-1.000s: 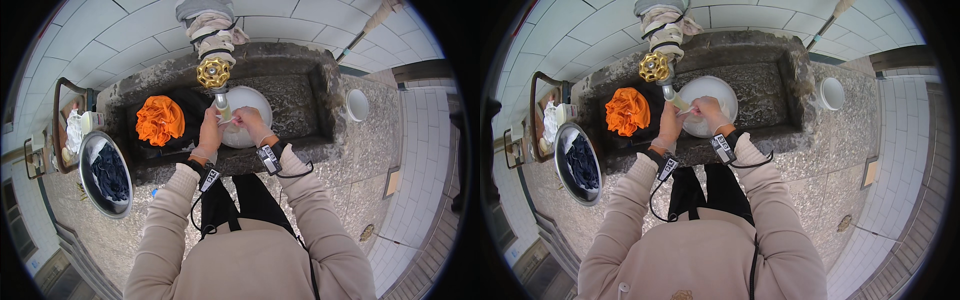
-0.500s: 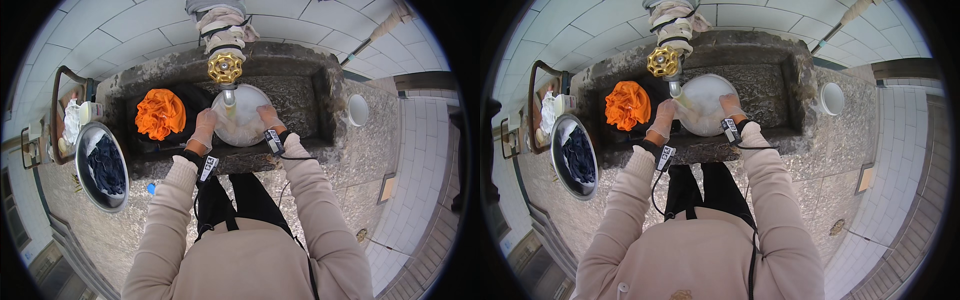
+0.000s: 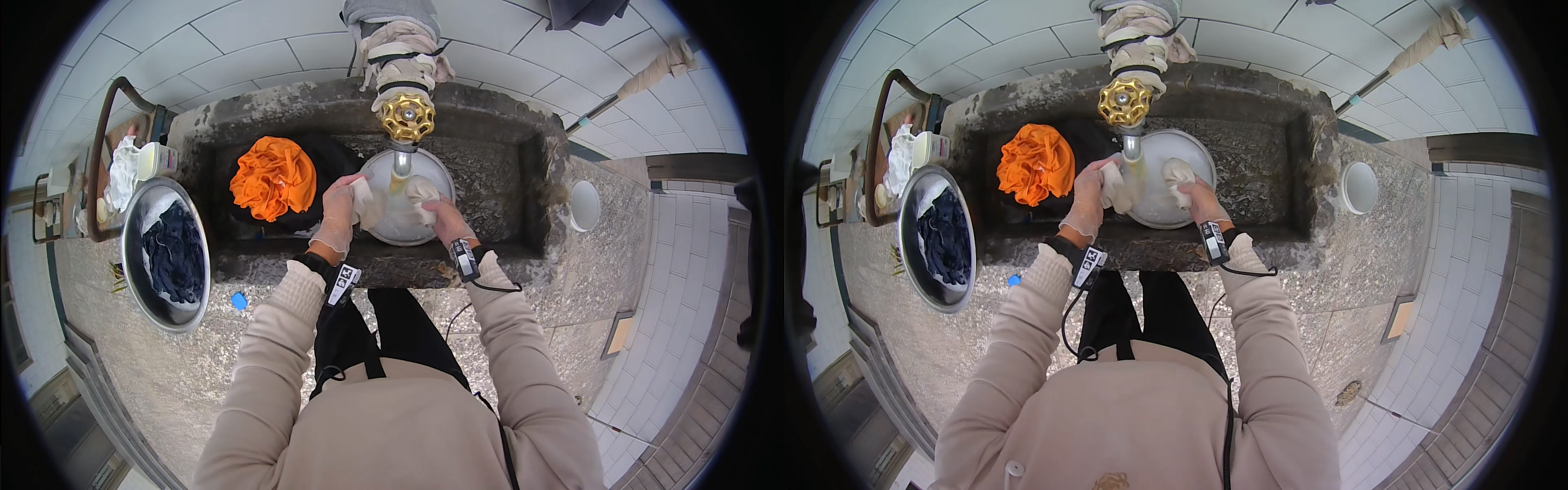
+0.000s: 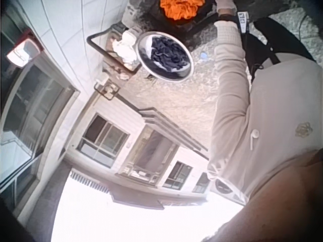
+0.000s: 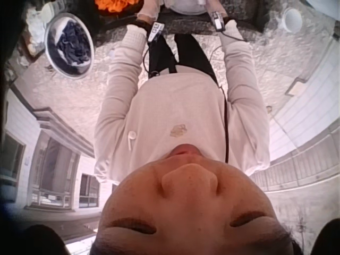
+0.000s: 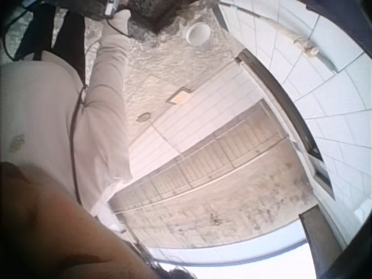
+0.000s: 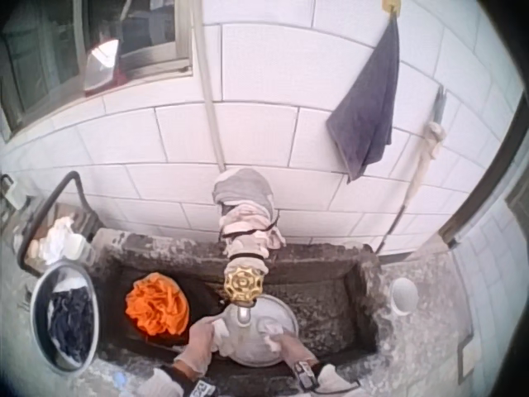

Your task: The person hand-washes a dark garment in a metal basin filled with soapy water, repeatedly agitating and squeezing the fabric. They then rinse a small white cloth under a running tap and wring it out.

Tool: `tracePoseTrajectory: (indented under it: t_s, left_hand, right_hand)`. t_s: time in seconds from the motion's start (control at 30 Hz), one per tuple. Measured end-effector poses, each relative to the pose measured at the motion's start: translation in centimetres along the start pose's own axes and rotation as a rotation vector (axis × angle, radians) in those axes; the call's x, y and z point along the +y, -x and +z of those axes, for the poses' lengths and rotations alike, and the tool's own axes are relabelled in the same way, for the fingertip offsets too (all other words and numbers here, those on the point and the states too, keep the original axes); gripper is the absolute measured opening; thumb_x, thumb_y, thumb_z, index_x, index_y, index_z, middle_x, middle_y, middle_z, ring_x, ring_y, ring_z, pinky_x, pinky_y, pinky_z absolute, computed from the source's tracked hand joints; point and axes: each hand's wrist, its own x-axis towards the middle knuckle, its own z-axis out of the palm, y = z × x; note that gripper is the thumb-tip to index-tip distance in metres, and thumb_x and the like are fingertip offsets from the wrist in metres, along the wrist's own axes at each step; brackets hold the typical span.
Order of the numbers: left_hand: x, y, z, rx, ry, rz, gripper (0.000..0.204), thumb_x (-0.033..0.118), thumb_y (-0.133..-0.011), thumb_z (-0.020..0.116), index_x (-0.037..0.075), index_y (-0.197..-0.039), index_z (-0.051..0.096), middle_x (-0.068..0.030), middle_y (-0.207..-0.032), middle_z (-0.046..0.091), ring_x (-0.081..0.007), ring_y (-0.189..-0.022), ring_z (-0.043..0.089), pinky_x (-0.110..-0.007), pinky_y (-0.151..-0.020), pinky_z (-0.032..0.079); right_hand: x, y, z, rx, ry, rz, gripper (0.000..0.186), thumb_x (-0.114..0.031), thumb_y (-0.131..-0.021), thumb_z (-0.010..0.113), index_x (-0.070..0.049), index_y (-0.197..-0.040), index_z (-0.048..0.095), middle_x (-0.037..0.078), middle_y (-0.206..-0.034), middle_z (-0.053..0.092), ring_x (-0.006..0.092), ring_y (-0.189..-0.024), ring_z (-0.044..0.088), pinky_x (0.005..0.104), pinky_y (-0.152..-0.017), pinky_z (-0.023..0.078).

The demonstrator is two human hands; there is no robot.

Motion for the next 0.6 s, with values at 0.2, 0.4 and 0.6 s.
tracePoseTrajectory:
  t_s: [0.2,0.4,0.6]
  left_hand:
    - [-2.8,-0.8,2.3,-0.056,-0.187,-0.365,0.032,0.03,-0.079,0.059,-0.001,-0.086,0.066,-0.0085,-0.079,0.062,-0.018,-0.069,0.058,-0.031,-0.063,0.044]
    - [-5.5,-1.3,2.1,-0.27,-0.209,-0.318,0.044,0.028,-0.081,0.061,0.001,-0.115,0.055,-0.0047,-0.097,0.06,-0.0151,-0.085,0.057,-0.027,-0.074,0.045]
    - [-5.8,-1.0,1.3,-0.561,-0.48,-0.149,0.059,0.019,-0.077,0.067,-0.004,-0.127,0.044,-0.0058,-0.105,0.058,-0.0147,-0.094,0.055,-0.026,-0.084,0.042]
  right_hand:
    - [-4.1,3.5,3.9,0.105,0.271,0.021,0.039,-0.005,-0.082,0.054,0.002,-0.119,0.049,0.01,-0.11,0.059,0.0178,-0.1,0.057,0.0282,-0.088,0.043]
    - [-5.2,4.4,5.9,0.035,0.269,-0.036,0.036,-0.008,-0.083,0.056,0.004,-0.116,0.051,0.011,-0.108,0.06,0.0185,-0.098,0.058,0.0299,-0.088,0.044]
    - [-6.0,2.7,6.9,-0.114,-0.061,0.083,0.035,-0.011,-0.085,0.051,0.003,-0.116,0.049,0.009,-0.108,0.058,0.0205,-0.099,0.057,0.0309,-0.088,0.044]
